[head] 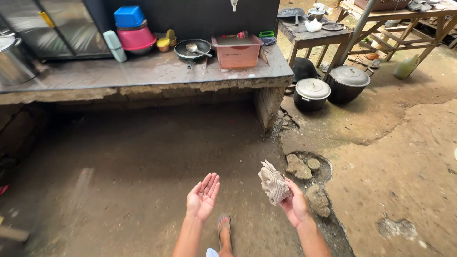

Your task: The recorder wipes down a wooden table with a damp cloth and then cleans the cloth in an outdoor sink.

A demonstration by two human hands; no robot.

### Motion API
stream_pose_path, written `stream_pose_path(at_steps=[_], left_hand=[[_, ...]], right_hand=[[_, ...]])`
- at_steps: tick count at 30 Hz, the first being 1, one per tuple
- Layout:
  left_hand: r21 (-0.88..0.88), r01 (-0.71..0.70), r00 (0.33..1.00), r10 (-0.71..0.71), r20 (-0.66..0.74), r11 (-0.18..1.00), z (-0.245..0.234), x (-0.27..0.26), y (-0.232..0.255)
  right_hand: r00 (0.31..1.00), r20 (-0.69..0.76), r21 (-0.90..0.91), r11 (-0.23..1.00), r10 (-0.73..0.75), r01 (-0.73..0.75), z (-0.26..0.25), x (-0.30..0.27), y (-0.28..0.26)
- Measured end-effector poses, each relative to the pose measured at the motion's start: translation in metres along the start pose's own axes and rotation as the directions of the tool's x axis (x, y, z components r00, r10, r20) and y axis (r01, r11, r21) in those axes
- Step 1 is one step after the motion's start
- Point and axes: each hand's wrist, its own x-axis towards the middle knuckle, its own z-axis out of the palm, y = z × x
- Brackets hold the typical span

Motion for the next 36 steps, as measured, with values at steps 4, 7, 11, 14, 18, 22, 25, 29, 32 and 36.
stream_pose_path(at_steps=[4,7,11,14,18,22,25,29,32,36], left_hand=[[0.017,0.024,0.998,-0.024,0.052,1.0,0.059,0.11,0.023],[0.036,0.039,0.998,-0.04,0.044,0.999,0.115,0.191,0.04],[0.104,0.088,0.994,-0.094,0.05,0.991,0.174,0.29,0.043],[0.151,0.139,0.988,-0.147,0.045,0.979,0.214,0.369,0.036],[0.205,0.162,0.973,-0.191,0.129,0.965,0.263,0.5,0.015],[0.254,0.088,0.94,-0.165,0.298,0.963,0.345,0.654,-0.02],[0.318,0.01,0.938,-0.119,0.326,0.948,0.402,0.771,-0.044],[0.416,-0.058,0.962,-0.06,0.266,0.908,0.495,0.937,-0.061],[0.466,-0.106,0.979,0.011,0.202,0.879,0.539,1.053,-0.07],[0.704,-0.445,0.89,0.36,0.28,0.553,0.571,1.122,-0.096]], right_hand=[[0.997,0.039,0.009,0.998,-0.065,0.064,0.023,0.108,-0.03],[0.995,-0.074,0.011,0.997,-0.072,0.073,0.038,0.178,-0.055],[0.98,-0.173,0.053,0.993,-0.097,0.108,0.055,0.244,-0.093],[0.963,-0.248,0.047,0.992,-0.106,0.121,0.041,0.301,-0.11],[0.957,-0.272,0.109,0.985,-0.101,0.134,-0.006,0.4,-0.129],[0.932,-0.339,0.127,0.975,-0.131,0.183,-0.039,0.517,-0.181],[0.95,-0.25,0.144,0.963,-0.187,0.227,-0.052,0.594,-0.239],[0.93,-0.356,0.141,0.979,-0.086,0.145,-0.079,0.69,-0.303],[0.951,-0.288,0.179,0.969,-0.115,0.172,-0.091,0.756,-0.349],[0.874,-0.48,0.201,0.979,0.069,0.033,-0.109,0.82,-0.375]])
